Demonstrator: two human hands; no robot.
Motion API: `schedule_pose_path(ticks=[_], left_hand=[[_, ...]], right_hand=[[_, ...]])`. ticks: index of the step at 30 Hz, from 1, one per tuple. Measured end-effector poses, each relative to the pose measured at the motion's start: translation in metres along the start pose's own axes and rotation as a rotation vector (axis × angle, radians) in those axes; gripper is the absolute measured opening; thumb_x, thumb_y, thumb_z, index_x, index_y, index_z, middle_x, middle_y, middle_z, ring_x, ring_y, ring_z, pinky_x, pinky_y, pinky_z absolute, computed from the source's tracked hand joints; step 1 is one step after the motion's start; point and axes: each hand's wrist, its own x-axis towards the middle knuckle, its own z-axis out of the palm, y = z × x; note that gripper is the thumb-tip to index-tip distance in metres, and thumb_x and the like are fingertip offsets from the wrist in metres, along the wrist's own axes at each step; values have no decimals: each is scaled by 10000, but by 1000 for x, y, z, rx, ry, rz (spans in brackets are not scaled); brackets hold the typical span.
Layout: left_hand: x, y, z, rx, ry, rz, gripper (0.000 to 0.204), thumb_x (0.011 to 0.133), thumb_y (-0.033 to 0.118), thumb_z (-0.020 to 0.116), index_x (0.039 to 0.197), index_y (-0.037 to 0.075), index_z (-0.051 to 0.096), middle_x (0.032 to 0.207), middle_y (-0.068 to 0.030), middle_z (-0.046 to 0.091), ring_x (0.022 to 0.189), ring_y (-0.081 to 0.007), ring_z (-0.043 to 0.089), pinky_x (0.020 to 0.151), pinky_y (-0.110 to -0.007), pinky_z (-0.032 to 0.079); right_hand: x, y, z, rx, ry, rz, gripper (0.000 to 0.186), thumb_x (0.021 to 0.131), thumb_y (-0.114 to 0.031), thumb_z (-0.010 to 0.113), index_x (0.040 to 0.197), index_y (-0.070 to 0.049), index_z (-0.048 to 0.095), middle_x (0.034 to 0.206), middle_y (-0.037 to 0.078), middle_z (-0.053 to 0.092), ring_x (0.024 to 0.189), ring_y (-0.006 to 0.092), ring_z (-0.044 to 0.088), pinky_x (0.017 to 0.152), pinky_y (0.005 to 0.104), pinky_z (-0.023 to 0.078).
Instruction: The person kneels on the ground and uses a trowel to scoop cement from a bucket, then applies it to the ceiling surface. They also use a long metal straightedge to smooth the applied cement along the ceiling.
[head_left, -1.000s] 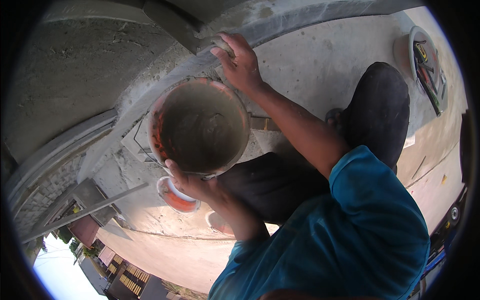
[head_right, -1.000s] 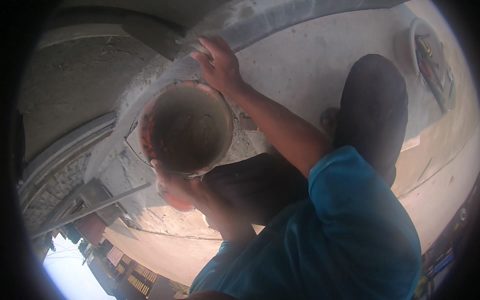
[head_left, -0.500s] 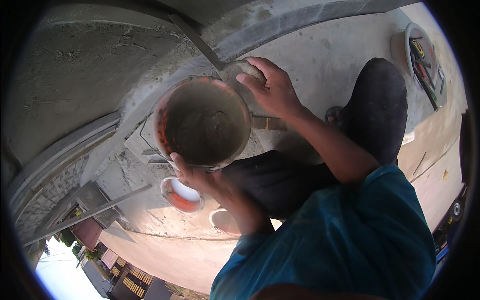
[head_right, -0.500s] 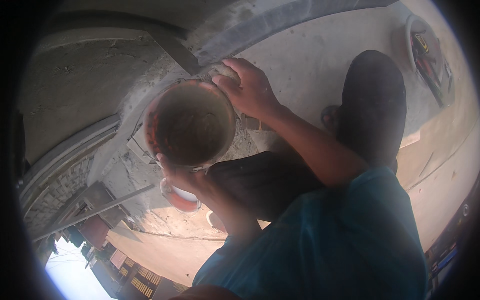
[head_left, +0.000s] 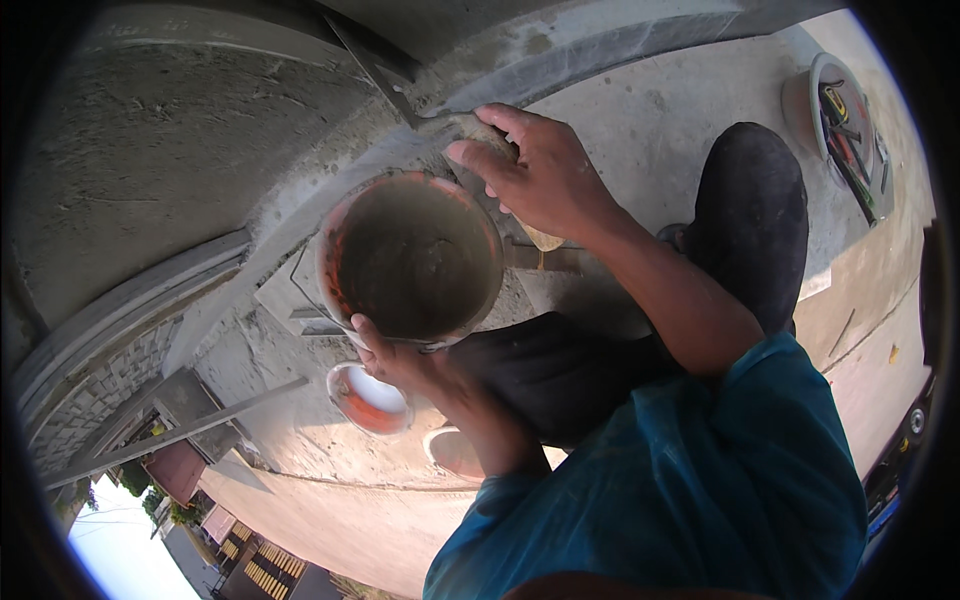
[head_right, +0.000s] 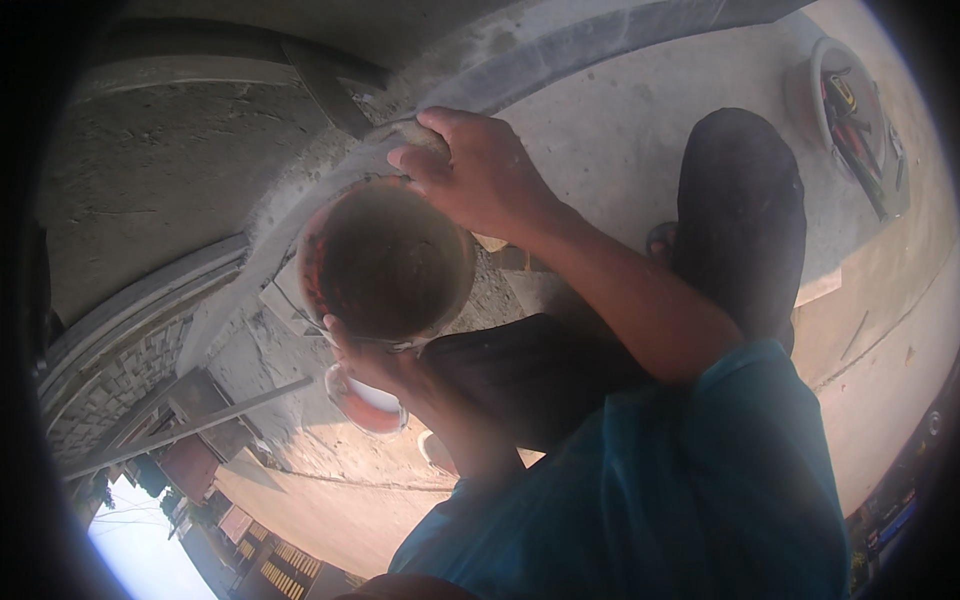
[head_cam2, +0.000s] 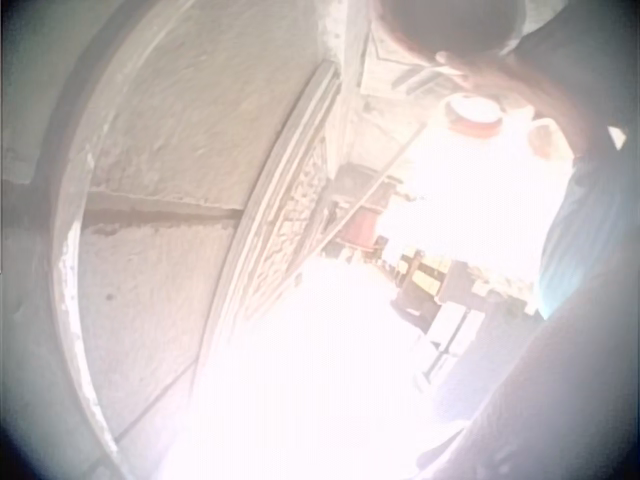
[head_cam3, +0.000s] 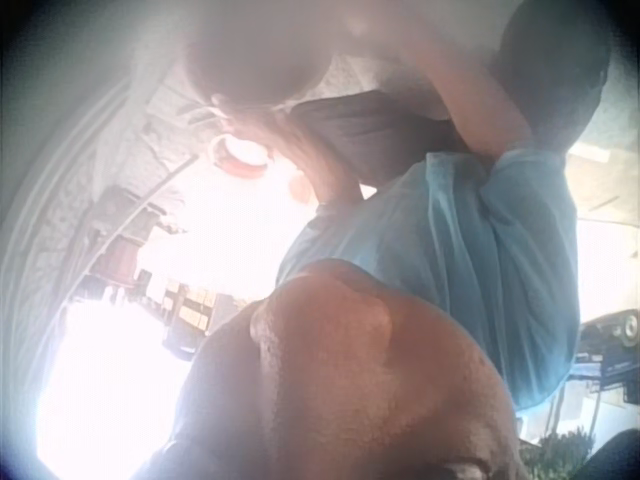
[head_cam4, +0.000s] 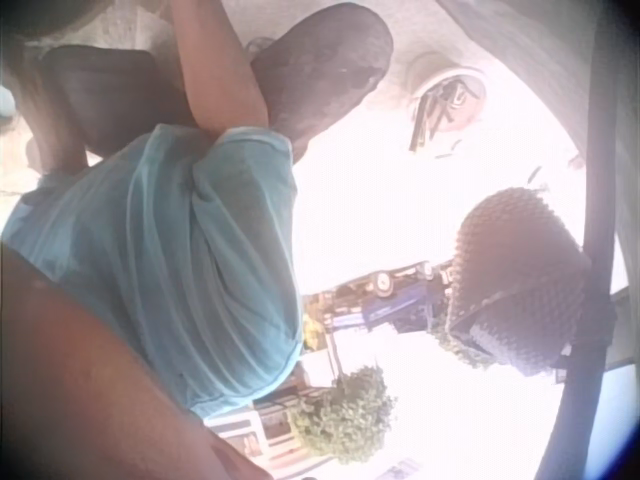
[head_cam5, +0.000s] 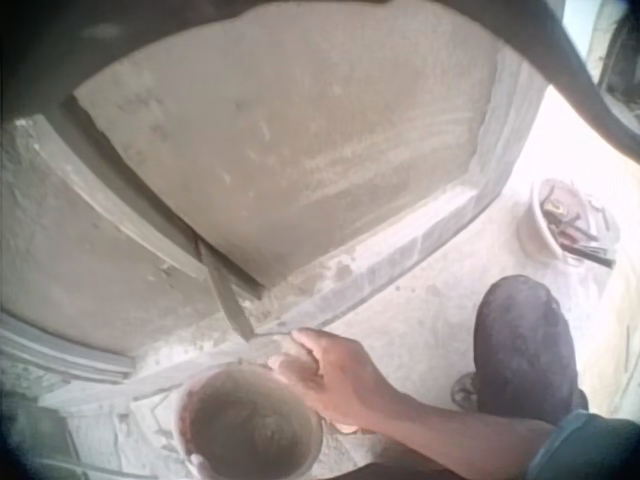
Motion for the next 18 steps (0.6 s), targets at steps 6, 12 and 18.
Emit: schedule_pose_path(ticks=[6,12,18], left_hand=[[2,0,3,-20,27,-19,534,970,308,688,1286,-109,580,1243,-253,642,1032,-334,694,870,-448,645],[5,1,3,-13,-97,12,577,970,316,673,1318,-127,552,1282,-268,621,1067,-351,678,900,-468,624],[18,-9,-4,121,-193,100,653,1002,375,556,1406,-135,496,1354,-297,582,1158,-390,647,980,-509,588]], right_hand=[[-6,-19,2,25,27,-67,751,935,-448,715,1402,107,521,790,153,711,688,176,702,603,307,567],[-11,-43,-5,5,12,-107,733,930,-424,715,1379,125,531,819,162,726,704,173,709,611,309,567],[-24,-74,-16,9,-19,-85,735,919,-462,721,1334,125,571,841,190,730,694,192,706,668,320,564]])
